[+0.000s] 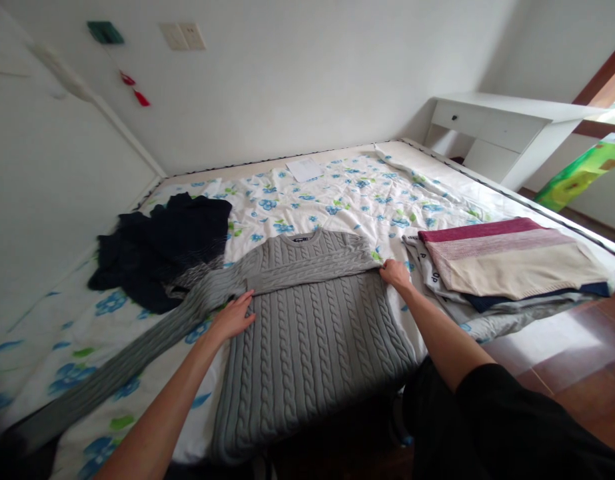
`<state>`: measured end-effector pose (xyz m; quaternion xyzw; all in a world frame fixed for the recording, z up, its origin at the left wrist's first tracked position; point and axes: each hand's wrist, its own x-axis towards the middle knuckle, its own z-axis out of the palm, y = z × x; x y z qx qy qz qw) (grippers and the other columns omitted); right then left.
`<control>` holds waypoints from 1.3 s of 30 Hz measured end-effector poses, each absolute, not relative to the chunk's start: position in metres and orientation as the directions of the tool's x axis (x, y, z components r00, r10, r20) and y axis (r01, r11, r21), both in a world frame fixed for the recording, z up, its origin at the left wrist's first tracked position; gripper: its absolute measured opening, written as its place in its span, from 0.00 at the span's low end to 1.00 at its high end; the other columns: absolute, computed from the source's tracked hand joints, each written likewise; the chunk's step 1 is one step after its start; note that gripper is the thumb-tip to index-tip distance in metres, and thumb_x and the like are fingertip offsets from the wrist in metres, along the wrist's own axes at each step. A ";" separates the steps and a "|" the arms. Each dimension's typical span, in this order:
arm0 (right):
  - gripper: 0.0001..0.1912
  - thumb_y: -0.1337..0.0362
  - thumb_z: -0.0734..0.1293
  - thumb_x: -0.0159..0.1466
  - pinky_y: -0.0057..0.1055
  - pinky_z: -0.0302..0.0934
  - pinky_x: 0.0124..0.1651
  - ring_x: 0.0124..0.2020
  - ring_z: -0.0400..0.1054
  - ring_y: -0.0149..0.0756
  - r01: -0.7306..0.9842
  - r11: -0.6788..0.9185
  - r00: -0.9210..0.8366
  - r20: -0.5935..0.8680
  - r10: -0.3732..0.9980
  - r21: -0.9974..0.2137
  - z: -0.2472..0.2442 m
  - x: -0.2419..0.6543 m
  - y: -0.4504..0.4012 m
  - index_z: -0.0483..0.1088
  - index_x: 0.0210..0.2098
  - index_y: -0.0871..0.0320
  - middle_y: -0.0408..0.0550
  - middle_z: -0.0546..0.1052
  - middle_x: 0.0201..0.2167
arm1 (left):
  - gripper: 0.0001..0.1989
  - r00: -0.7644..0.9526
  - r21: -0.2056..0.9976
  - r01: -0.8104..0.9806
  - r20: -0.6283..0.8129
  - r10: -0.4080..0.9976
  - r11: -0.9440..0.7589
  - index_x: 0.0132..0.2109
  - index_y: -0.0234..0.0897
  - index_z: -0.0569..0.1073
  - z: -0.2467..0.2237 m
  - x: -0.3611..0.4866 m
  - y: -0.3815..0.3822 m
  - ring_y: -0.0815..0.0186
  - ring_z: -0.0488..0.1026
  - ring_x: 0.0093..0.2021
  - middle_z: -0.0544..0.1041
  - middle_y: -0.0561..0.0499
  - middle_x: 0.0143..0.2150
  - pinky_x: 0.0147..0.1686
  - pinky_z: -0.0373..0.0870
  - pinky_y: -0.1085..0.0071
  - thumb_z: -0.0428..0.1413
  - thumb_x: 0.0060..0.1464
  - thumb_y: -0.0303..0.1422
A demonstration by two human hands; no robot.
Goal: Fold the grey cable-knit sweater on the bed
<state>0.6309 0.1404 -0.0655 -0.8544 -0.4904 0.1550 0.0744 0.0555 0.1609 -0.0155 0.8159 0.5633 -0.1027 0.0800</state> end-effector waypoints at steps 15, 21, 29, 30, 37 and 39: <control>0.21 0.73 0.63 0.72 0.35 0.65 0.64 0.60 0.75 0.48 0.940 -0.061 0.071 0.017 0.997 -0.337 -0.047 0.592 0.134 0.84 0.57 0.57 0.57 0.83 0.58 | 0.37 0.282 -0.032 0.953 -0.275 0.919 -0.302 0.79 0.36 0.70 -0.022 0.056 0.160 0.42 0.74 0.75 0.57 0.41 0.88 0.73 0.70 0.54 0.53 0.66 0.40; 0.23 0.77 0.61 0.69 0.33 0.66 0.60 0.57 0.75 0.48 0.941 -0.053 0.092 0.102 0.991 -0.334 -0.039 0.599 0.138 0.84 0.55 0.59 0.59 0.83 0.55 | 0.38 0.288 0.000 0.955 -0.238 0.928 -0.296 0.81 0.35 0.67 -0.016 0.051 0.163 0.47 0.77 0.73 0.58 0.42 0.88 0.74 0.70 0.58 0.52 0.67 0.40; 0.25 0.77 0.65 0.68 0.32 0.67 0.56 0.54 0.80 0.46 0.894 -0.293 0.281 -0.084 0.956 -0.340 -0.064 0.617 0.137 0.81 0.61 0.61 0.59 0.85 0.54 | 0.36 0.299 -0.024 0.946 -0.312 0.902 -0.322 0.78 0.29 0.70 -0.016 0.048 0.166 0.46 0.74 0.76 0.57 0.39 0.88 0.78 0.66 0.56 0.48 0.69 0.40; 0.23 0.74 0.67 0.69 0.31 0.67 0.56 0.54 0.80 0.46 0.888 -0.298 0.280 -0.104 0.954 -0.351 -0.065 0.622 0.137 0.81 0.61 0.61 0.58 0.86 0.54 | 0.36 0.308 -0.016 0.944 -0.313 0.898 -0.329 0.78 0.29 0.71 -0.016 0.048 0.166 0.47 0.73 0.77 0.58 0.38 0.88 0.78 0.65 0.57 0.48 0.69 0.40; 0.19 0.65 0.77 0.69 0.30 0.69 0.51 0.47 0.82 0.42 0.826 -0.275 0.216 -0.173 0.961 -0.492 -0.065 0.640 0.139 0.80 0.59 0.59 0.53 0.88 0.49 | 0.36 0.312 -0.013 0.944 -0.301 0.901 -0.331 0.78 0.32 0.71 -0.019 0.048 0.167 0.49 0.72 0.77 0.59 0.40 0.87 0.78 0.64 0.59 0.50 0.68 0.39; 0.20 0.60 0.78 0.71 0.29 0.69 0.48 0.46 0.83 0.43 0.806 -0.324 0.260 -0.194 0.946 -0.496 -0.066 0.636 0.140 0.80 0.60 0.60 0.53 0.88 0.47 | 0.36 0.312 -0.009 0.944 -0.305 0.900 -0.331 0.78 0.30 0.71 -0.019 0.048 0.167 0.48 0.72 0.77 0.58 0.38 0.88 0.79 0.64 0.58 0.50 0.68 0.39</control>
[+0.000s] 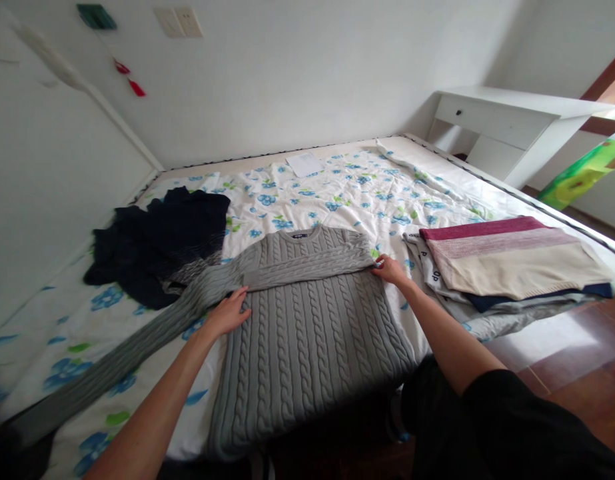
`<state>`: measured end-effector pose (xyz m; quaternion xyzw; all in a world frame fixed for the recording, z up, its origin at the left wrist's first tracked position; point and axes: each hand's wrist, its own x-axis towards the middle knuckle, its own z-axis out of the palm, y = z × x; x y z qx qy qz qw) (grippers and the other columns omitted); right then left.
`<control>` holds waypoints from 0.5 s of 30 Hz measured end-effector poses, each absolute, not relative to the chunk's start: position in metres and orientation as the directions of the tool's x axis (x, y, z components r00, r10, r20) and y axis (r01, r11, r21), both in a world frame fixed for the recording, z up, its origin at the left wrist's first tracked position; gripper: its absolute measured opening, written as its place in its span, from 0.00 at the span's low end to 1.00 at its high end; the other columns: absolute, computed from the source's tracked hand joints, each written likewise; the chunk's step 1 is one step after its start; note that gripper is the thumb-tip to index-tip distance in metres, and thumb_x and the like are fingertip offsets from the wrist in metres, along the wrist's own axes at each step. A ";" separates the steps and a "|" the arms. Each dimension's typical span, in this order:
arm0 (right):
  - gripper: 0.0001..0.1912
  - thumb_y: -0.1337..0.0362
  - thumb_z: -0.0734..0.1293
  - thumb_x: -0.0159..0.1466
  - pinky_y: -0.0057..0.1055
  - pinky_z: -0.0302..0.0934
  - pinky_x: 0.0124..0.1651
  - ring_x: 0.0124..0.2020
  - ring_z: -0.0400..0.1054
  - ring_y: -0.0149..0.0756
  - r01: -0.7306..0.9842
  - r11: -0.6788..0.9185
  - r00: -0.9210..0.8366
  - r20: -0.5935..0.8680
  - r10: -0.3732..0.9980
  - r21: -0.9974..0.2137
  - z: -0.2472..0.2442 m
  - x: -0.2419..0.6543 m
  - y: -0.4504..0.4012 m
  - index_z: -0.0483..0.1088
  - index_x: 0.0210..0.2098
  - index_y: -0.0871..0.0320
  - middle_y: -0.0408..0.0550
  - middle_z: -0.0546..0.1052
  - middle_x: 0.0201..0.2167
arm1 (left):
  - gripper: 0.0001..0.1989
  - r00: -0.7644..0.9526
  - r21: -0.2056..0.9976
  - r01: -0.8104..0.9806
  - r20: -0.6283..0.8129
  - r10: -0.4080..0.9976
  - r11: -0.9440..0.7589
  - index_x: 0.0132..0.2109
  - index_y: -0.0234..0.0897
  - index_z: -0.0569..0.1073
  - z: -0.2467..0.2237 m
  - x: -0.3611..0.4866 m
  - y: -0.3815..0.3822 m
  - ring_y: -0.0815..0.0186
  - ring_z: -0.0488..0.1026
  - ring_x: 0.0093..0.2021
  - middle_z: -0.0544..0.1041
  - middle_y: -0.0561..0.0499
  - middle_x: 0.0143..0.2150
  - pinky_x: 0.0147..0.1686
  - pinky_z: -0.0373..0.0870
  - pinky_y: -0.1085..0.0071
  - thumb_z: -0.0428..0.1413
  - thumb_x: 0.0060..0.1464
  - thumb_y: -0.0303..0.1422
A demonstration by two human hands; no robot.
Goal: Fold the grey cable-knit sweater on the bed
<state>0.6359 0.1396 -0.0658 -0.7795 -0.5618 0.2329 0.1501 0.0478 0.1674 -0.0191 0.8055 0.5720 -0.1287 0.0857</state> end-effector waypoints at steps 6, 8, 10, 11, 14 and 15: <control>0.14 0.55 0.78 0.72 0.28 0.64 0.42 0.45 0.82 0.45 0.863 -0.322 0.268 -0.189 0.945 -0.389 -0.067 0.631 0.144 0.85 0.47 0.60 0.54 0.87 0.41 | 0.36 0.319 0.007 0.942 -0.320 0.892 -0.335 0.78 0.27 0.69 -0.016 0.048 0.168 0.46 0.71 0.78 0.56 0.36 0.88 0.79 0.65 0.55 0.49 0.69 0.40; 0.13 0.54 0.77 0.72 0.29 0.64 0.41 0.45 0.81 0.46 0.861 -0.356 0.314 -0.171 0.934 -0.363 -0.068 0.638 0.143 0.86 0.45 0.59 0.54 0.87 0.39 | 0.36 0.318 0.007 0.943 -0.323 0.891 -0.333 0.78 0.28 0.70 -0.014 0.048 0.167 0.46 0.71 0.78 0.56 0.37 0.88 0.79 0.65 0.55 0.48 0.69 0.40; 0.14 0.53 0.76 0.73 0.29 0.64 0.41 0.45 0.81 0.47 0.851 -0.396 0.346 -0.199 0.917 -0.344 -0.070 0.646 0.141 0.86 0.43 0.59 0.55 0.86 0.37 | 0.36 0.322 0.004 0.941 -0.330 0.887 -0.340 0.78 0.28 0.69 -0.013 0.049 0.166 0.47 0.71 0.78 0.56 0.37 0.88 0.79 0.64 0.56 0.48 0.70 0.40; 0.15 0.52 0.76 0.73 0.30 0.65 0.42 0.45 0.81 0.48 0.848 -0.405 0.348 -0.217 0.912 -0.341 -0.071 0.649 0.141 0.86 0.42 0.59 0.55 0.86 0.37 | 0.36 0.323 0.001 0.940 -0.334 0.885 -0.342 0.78 0.28 0.69 -0.012 0.049 0.166 0.48 0.70 0.79 0.55 0.37 0.88 0.80 0.63 0.56 0.47 0.70 0.40; 0.15 0.58 0.77 0.72 0.31 0.70 0.48 0.47 0.82 0.47 0.853 -0.348 0.295 -0.192 0.936 -0.389 -0.075 0.649 0.141 0.85 0.52 0.60 0.56 0.87 0.44 | 0.37 0.317 -0.013 0.939 -0.345 0.883 -0.343 0.79 0.26 0.67 -0.011 0.049 0.165 0.49 0.68 0.81 0.54 0.37 0.88 0.81 0.61 0.57 0.47 0.70 0.40; 0.19 0.62 0.76 0.70 0.32 0.71 0.52 0.49 0.82 0.47 0.858 -0.295 0.257 -0.146 0.955 -0.420 -0.076 0.647 0.141 0.84 0.58 0.60 0.56 0.87 0.49 | 0.37 0.313 -0.016 0.941 -0.345 0.885 -0.339 0.79 0.26 0.67 -0.011 0.049 0.166 0.49 0.68 0.80 0.54 0.37 0.89 0.81 0.61 0.57 0.47 0.70 0.40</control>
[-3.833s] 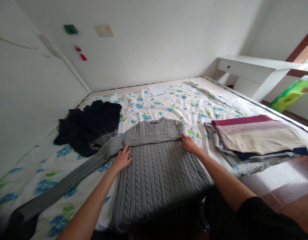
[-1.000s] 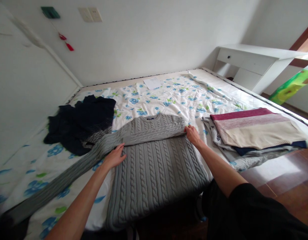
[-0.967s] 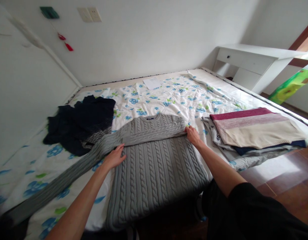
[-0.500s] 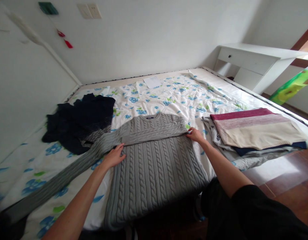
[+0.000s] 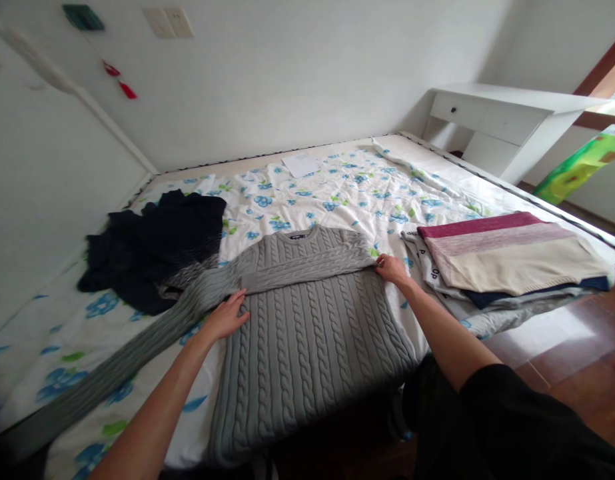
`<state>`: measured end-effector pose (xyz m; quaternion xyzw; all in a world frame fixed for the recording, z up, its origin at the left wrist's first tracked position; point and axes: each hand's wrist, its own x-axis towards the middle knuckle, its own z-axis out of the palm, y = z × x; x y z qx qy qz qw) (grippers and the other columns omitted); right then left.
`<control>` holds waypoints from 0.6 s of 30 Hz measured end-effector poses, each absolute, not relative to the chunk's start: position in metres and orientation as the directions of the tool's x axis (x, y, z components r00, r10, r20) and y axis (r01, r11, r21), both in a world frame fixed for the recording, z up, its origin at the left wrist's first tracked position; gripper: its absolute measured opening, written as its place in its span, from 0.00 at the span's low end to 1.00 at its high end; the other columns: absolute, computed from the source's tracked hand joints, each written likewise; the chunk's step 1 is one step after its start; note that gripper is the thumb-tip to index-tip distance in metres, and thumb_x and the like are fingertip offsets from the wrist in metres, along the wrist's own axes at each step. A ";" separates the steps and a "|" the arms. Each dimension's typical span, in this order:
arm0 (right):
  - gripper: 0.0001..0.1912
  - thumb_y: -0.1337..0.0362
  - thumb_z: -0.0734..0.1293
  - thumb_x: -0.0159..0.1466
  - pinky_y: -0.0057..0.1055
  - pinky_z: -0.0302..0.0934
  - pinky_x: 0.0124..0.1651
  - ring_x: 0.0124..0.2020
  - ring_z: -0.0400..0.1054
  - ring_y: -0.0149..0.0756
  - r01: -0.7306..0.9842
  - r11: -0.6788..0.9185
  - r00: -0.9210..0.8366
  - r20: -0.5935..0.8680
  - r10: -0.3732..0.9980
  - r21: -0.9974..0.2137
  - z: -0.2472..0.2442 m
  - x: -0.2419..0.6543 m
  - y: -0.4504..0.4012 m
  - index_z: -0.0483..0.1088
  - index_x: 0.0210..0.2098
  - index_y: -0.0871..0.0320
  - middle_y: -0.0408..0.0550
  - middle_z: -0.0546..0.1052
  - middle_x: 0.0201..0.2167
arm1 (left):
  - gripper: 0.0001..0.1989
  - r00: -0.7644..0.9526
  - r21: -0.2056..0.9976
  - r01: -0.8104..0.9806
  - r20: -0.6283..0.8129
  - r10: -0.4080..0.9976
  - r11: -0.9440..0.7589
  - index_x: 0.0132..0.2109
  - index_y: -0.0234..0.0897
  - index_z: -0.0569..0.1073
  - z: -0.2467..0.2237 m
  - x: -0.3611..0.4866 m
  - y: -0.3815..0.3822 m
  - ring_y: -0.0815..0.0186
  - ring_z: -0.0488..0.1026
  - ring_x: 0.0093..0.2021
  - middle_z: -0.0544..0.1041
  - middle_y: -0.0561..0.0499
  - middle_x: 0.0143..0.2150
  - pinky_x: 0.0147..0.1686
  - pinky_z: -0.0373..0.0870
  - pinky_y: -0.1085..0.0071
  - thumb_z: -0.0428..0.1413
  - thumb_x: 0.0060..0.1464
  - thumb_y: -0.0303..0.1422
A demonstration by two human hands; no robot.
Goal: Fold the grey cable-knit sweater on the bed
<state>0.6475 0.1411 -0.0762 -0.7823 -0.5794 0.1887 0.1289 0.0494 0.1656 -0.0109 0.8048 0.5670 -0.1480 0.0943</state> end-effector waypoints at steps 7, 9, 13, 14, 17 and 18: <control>0.37 0.76 0.71 0.63 0.40 0.61 0.79 0.71 0.74 0.49 0.867 0.075 -0.045 0.071 0.996 -0.492 -0.077 0.628 0.145 0.79 0.71 0.54 0.54 0.77 0.73 | 0.37 0.309 -0.020 0.942 -0.345 0.886 -0.336 0.79 0.28 0.68 -0.012 0.049 0.167 0.50 0.68 0.81 0.54 0.38 0.89 0.81 0.61 0.56 0.47 0.70 0.40; 0.30 0.71 0.72 0.67 0.40 0.62 0.78 0.69 0.76 0.49 0.850 0.046 -0.037 0.028 0.999 -0.524 -0.076 0.627 0.147 0.83 0.68 0.55 0.54 0.80 0.70 | 0.37 0.311 -0.013 0.942 -0.340 0.888 -0.335 0.79 0.28 0.69 -0.012 0.049 0.167 0.49 0.68 0.81 0.55 0.38 0.88 0.81 0.61 0.55 0.47 0.70 0.40; 0.20 0.55 0.72 0.75 0.36 0.71 0.65 0.58 0.81 0.49 0.764 -0.182 0.140 -0.116 0.983 -0.619 -0.074 0.629 0.154 0.87 0.60 0.55 0.52 0.88 0.54 | 0.36 0.315 -0.008 0.942 -0.332 0.889 -0.337 0.78 0.29 0.70 -0.012 0.049 0.167 0.49 0.70 0.79 0.56 0.38 0.88 0.80 0.63 0.56 0.48 0.69 0.40; 0.20 0.52 0.70 0.77 0.35 0.72 0.60 0.54 0.82 0.48 0.733 -0.260 0.209 -0.156 0.965 -0.628 -0.074 0.630 0.155 0.88 0.58 0.56 0.51 0.89 0.48 | 0.36 0.318 -0.007 0.941 -0.330 0.889 -0.339 0.78 0.29 0.70 -0.012 0.049 0.167 0.49 0.70 0.79 0.56 0.39 0.88 0.80 0.63 0.57 0.48 0.69 0.40; 0.20 0.51 0.69 0.77 0.31 0.71 0.48 0.46 0.83 0.45 0.663 -0.401 0.349 -0.212 0.913 -0.632 -0.075 0.634 0.157 0.88 0.50 0.58 0.50 0.88 0.39 | 0.35 0.321 0.001 0.941 -0.322 0.891 -0.339 0.77 0.30 0.71 -0.012 0.049 0.167 0.51 0.70 0.80 0.58 0.39 0.88 0.79 0.64 0.61 0.49 0.69 0.40; 0.18 0.51 0.72 0.75 0.29 0.71 0.45 0.44 0.83 0.44 0.656 -0.416 0.368 -0.214 0.905 -0.630 -0.076 0.634 0.157 0.88 0.49 0.59 0.50 0.88 0.40 | 0.35 0.321 0.005 0.941 -0.319 0.892 -0.337 0.77 0.30 0.72 -0.012 0.049 0.167 0.51 0.70 0.80 0.58 0.39 0.87 0.78 0.65 0.61 0.49 0.69 0.40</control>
